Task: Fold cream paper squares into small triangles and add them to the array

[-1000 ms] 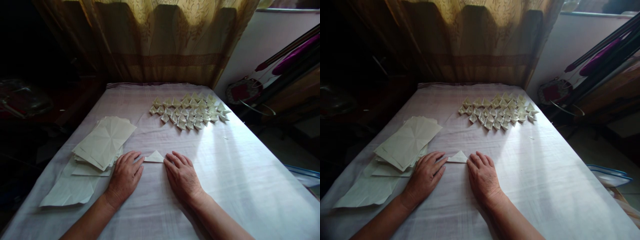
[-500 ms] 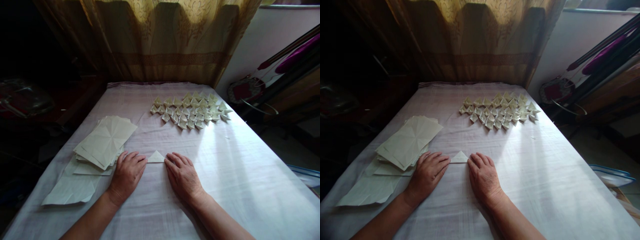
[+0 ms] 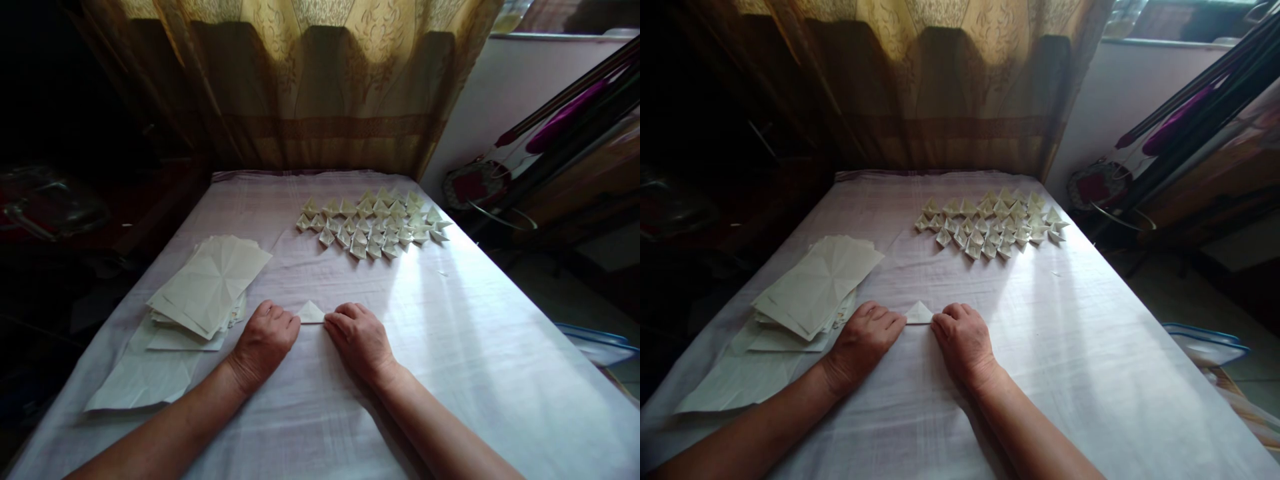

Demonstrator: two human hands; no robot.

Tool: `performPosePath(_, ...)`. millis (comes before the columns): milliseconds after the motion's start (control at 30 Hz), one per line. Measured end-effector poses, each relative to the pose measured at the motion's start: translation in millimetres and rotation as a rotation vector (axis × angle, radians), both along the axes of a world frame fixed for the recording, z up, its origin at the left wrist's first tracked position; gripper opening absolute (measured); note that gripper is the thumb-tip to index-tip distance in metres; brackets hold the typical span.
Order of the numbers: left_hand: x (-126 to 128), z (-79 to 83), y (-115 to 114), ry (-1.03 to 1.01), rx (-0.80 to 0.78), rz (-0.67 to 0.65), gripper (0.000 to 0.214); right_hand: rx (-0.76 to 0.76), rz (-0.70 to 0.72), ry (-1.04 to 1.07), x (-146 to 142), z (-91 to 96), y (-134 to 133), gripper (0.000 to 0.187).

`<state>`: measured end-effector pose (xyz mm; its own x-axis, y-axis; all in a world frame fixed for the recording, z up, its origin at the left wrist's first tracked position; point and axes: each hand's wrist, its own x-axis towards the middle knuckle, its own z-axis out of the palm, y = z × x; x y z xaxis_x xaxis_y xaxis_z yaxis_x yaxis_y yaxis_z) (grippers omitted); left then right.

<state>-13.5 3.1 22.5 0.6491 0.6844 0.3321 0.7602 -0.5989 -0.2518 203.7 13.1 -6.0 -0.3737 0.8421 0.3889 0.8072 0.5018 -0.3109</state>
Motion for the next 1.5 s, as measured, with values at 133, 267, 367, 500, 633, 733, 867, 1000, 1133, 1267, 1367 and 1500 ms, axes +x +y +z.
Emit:
performPosePath(133, 2, -0.8, 1, 0.001, 0.002, 0.011, 0.019, 0.066, 0.011, -0.082, -1, 0.7, 0, 0.013)
performPosePath(267, 0, -3.3, 2, -0.095, -0.123, 0.082, 0.011, 0.118, 0.009, -0.142, -4, 1.0, 0, 0.015)
performPosePath(367, 0, -5.3, 4, -0.191, -0.178, 0.134, 0.009, 0.126, -0.025, -0.157, -8, 3.0, 2, 0.018)
performPosePath(500, 1, -5.2, 8, -0.336, -0.196, 0.206, 0.01, 0.068, -0.065, -0.08, -13, 10.9, 3, 0.016)
performPosePath(633, 1, -2.6, 11, -0.51, -0.215, 0.223, 0.013, -0.027, -0.088, 0.083, -19, 19.1, 5, 0.018)
performPosePath(733, 1, -0.8, 12, -0.617, -0.238, 0.207, 0.013, -0.083, -0.118, 0.185, -22, 20.7, 5, 0.019)
performPosePath(867, 4, -2.1, 9, -0.739, -0.297, 0.198, 0.012, -0.14, -0.142, 0.278, -26, 19.7, 1, 0.017)
performPosePath(1000, 7, -7.3, 6, -0.818, -0.328, 0.187, 0.011, -0.163, -0.172, 0.296, -29, 19.4, -3, 0.016)
performPosePath(1133, 8, -11.9, 5, -0.855, -0.334, 0.167, 0.011, -0.182, -0.204, 0.278, -30, 19.6, -5, 0.013)
performPosePath(1267, 8, -16.5, 5, -0.906, -0.342, 0.16, 0.015, -0.212, -0.234, 0.284, -32, 19.1, -5, 0.012)
performPosePath(1367, 4, -20.2, 6, -0.989, -0.38, 0.215, 0.021, -0.237, -0.253, 0.316, -32, 18.1, -4, 0.014)
performPosePath(1500, -4, -20.1, 6, -1.064, -0.474, 0.365, 0.034, -0.246, -0.269, 0.385, -28, 16.3, -2, 0.016)
